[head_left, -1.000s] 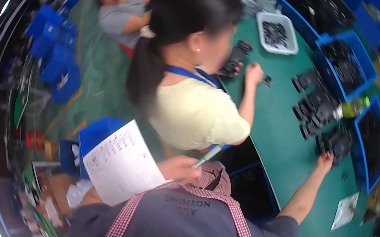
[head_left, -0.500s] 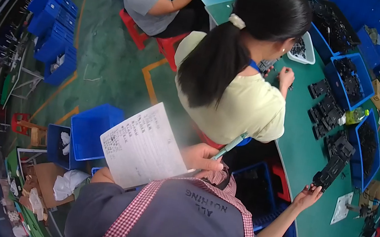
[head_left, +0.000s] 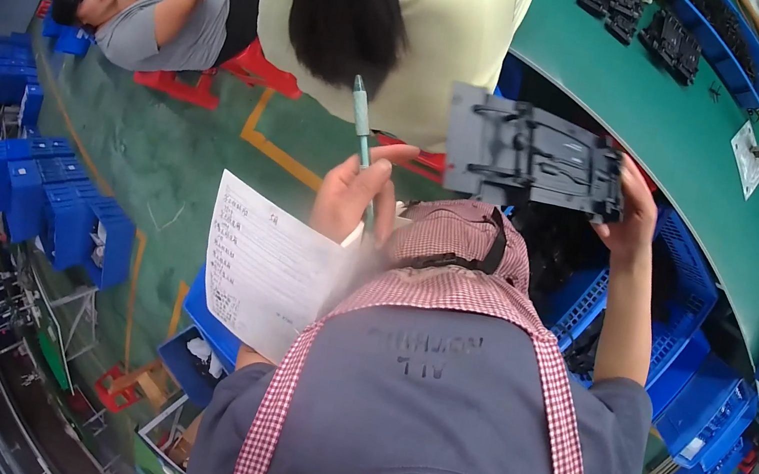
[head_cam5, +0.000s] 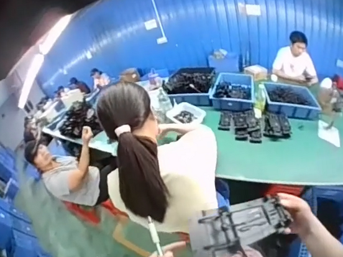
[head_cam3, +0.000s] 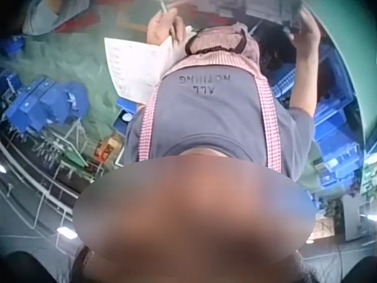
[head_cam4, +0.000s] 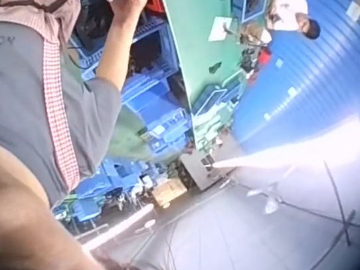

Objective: The recorder is inspecting black plastic toy chassis components and recording counts in a notebook.

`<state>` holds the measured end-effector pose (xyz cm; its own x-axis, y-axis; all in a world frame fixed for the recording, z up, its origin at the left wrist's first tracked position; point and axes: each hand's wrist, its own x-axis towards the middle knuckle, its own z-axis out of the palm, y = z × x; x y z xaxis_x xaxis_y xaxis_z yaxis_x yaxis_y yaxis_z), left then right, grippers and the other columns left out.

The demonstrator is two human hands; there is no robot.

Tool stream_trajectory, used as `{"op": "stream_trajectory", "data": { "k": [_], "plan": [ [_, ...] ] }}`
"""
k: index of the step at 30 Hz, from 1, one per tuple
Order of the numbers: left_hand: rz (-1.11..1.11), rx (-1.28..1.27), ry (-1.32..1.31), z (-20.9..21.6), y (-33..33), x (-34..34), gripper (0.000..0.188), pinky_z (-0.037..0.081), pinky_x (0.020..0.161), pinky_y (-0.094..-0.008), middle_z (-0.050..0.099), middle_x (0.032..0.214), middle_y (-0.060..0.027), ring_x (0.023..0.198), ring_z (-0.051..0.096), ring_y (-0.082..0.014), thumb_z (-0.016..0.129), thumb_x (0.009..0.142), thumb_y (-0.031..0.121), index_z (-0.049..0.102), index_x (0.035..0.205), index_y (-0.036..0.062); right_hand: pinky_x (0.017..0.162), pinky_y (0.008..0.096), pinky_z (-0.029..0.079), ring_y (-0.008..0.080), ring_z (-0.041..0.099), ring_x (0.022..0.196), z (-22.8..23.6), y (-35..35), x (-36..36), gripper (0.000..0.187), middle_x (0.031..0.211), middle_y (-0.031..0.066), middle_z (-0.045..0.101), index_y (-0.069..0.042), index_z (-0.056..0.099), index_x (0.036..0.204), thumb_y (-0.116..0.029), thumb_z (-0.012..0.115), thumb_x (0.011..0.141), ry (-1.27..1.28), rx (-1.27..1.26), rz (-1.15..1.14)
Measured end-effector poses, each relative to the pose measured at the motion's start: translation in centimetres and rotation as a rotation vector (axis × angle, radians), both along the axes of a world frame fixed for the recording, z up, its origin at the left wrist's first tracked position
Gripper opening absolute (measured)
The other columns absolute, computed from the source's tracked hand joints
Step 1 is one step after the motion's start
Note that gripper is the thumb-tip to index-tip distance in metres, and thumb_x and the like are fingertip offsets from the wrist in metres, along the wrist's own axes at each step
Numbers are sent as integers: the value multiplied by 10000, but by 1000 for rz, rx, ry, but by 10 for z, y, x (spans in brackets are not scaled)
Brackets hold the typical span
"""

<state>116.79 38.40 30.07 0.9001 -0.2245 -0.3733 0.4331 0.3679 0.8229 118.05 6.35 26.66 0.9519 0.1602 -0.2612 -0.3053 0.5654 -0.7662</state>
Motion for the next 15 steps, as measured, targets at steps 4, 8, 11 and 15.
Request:
{"op": "stream_trajectory", "data": {
  "k": [4, 8, 11, 15],
  "plan": [
    [164, -236, 56, 1, -1, -27, 283, 323, 373, -209, 533, 631, -40, 394, 435, -102, 501, 893, 270, 516, 1027, 22, 260, 193, 315, 87, 474, 392, -22, 44, 10, 291, 719, 51, 562, 2, 483, 1043, -213, 461, 847, 125, 65, 248],
    [133, -168, 27, -1, 12, -38, 292, 337, 364, -211, 541, 669, -32, 402, 450, -104, 537, 871, 306, 505, 988, 41, 306, 192, 346, 81, 500, 461, -37, 67, 12, 281, 740, 38, 557, -13, 488, 1039, -226, 457, 858, 148, 52, 298],
    [161, -161, 7, -2, 14, -39, 286, 334, 362, -212, 543, 675, -34, 397, 449, -103, 534, 874, 304, 501, 981, 41, 324, 192, 358, 81, 490, 454, -44, 74, 21, 251, 720, 25, 544, -28, 492, 1003, -231, 463, 857, 135, 48, 373],
    [204, -143, -8, -3, 15, -41, 289, 333, 361, -213, 546, 674, -37, 393, 450, -102, 532, 875, 299, 497, 988, 35, 344, 187, 369, 79, 477, 451, -52, 83, 27, 208, 683, 10, 519, -47, 491, 943, -236, 471, 859, 165, 67, 392]
  ]
}}
